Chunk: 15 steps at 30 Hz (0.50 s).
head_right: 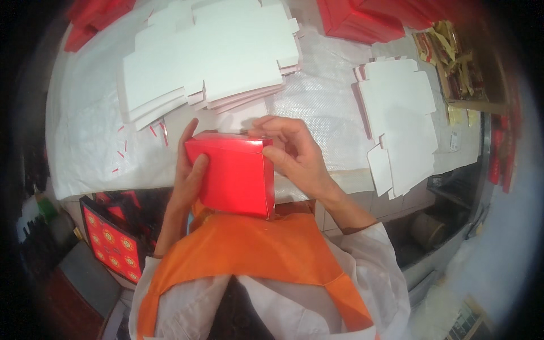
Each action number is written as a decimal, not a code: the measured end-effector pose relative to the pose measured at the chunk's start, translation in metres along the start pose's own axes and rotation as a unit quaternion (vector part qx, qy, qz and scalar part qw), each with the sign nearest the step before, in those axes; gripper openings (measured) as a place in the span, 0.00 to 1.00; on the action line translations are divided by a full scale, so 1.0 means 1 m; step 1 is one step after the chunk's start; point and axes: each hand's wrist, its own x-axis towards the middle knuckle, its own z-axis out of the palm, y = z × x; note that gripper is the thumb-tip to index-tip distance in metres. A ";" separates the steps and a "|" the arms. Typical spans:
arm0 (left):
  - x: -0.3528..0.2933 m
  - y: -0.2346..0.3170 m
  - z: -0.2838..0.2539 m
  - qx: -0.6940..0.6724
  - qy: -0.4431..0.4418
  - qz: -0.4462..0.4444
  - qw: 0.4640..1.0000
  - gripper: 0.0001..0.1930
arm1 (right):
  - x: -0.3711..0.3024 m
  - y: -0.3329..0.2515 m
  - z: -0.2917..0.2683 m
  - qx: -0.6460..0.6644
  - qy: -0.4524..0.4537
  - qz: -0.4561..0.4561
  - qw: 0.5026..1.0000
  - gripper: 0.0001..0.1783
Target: The person folds white cardboard sheets into box shapes and inserts red paper liners. They then place the assembled red boxes into a larger black tray. The process is repetitive, involving folding, inserting, and stacking.
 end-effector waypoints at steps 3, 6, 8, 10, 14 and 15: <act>-0.004 -0.002 0.000 -0.004 0.001 -0.007 1.000 0.30 | -0.001 -0.005 -0.010 -0.117 -0.064 -0.009 0.991 0.11; -0.005 -0.005 0.000 -0.002 -0.004 -0.004 1.000 0.31 | 0.001 -0.010 -0.013 -0.164 -0.082 -0.007 0.983 0.09; -0.006 -0.007 0.001 -0.004 -0.007 -0.004 1.000 0.31 | 0.002 -0.012 -0.014 -0.170 -0.087 -0.011 0.981 0.09; -0.007 -0.007 0.002 -0.011 -0.005 -0.012 1.000 0.31 | 0.004 -0.013 -0.016 -0.177 -0.108 -0.025 0.978 0.09; -0.011 -0.013 0.001 0.016 -0.006 -0.010 1.000 0.31 | 0.003 -0.016 -0.025 -0.221 -0.140 -0.006 0.965 0.07; -0.012 -0.011 0.001 0.017 -0.006 -0.016 1.000 0.31 | 0.002 -0.015 -0.027 -0.217 -0.139 0.007 0.966 0.07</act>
